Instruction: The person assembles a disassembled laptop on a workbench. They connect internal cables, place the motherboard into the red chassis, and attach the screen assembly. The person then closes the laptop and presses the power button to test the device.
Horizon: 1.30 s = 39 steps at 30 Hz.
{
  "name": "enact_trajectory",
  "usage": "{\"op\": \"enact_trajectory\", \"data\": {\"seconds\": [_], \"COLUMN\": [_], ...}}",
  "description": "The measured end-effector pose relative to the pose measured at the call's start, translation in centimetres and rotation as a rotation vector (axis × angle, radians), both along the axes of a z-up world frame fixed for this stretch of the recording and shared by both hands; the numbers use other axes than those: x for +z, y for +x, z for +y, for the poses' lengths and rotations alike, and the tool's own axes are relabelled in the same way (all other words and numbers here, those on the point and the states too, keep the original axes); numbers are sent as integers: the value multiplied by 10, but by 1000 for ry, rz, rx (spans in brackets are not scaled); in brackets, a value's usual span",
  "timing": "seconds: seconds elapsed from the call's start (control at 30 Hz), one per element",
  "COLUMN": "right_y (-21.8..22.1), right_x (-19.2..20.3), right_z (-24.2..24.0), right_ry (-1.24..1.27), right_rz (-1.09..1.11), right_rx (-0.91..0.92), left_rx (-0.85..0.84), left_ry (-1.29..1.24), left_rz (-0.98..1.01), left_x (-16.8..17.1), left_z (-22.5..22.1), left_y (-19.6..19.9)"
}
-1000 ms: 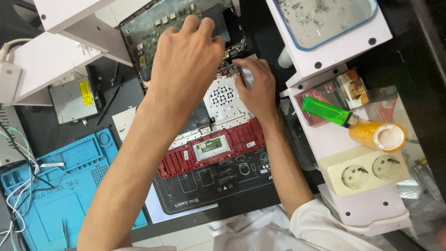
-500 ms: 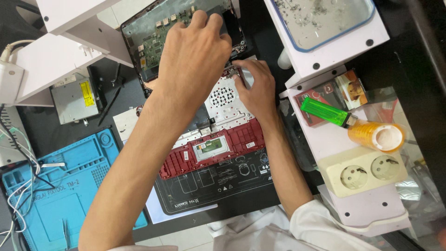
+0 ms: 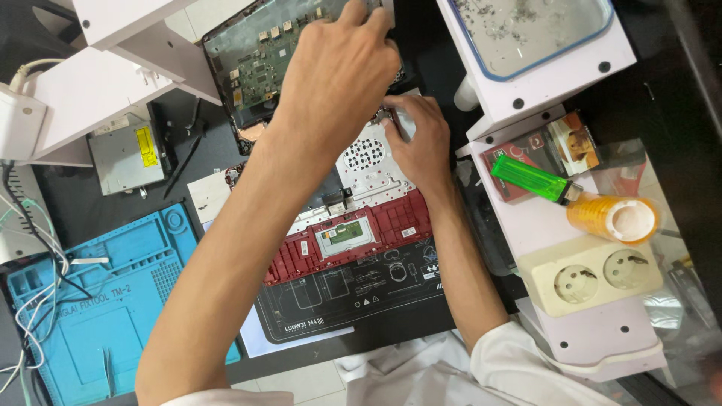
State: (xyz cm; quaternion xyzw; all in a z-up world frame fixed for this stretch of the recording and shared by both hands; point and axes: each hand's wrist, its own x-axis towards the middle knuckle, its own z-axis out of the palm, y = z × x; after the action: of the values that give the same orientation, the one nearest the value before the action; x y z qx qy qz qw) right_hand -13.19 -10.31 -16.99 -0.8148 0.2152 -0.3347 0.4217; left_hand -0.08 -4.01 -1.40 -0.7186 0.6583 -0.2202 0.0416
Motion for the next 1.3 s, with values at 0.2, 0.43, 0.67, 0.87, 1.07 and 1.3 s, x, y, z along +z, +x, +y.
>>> {"op": "enact_trajectory", "data": {"seconds": [0.2, 0.43, 0.67, 0.87, 1.07, 1.3], "right_y": [4, 2, 2, 1, 1, 3], "right_x": [-14, -19, -20, -19, -17, -11], "right_z": [-3, -4, -3, -3, -4, -1], "right_ry": [-55, -75, -63, -77, -71, -28], "right_rz": [4, 15, -2, -19, 3, 7], "right_rx": [-38, -26, -19, -26, -29, -37], "left_rx": [96, 71, 65, 103, 87, 108], "left_ry": [19, -77, -108, -32, -108, -46], "left_rz": [-9, 9, 2, 32, 8, -74], "left_x": [-18, -30, -34, -31, -25, -18], "left_z": [-11, -21, -19, -16, -12, -8], "left_y": [-9, -14, -11, -13, -15, -12]}}
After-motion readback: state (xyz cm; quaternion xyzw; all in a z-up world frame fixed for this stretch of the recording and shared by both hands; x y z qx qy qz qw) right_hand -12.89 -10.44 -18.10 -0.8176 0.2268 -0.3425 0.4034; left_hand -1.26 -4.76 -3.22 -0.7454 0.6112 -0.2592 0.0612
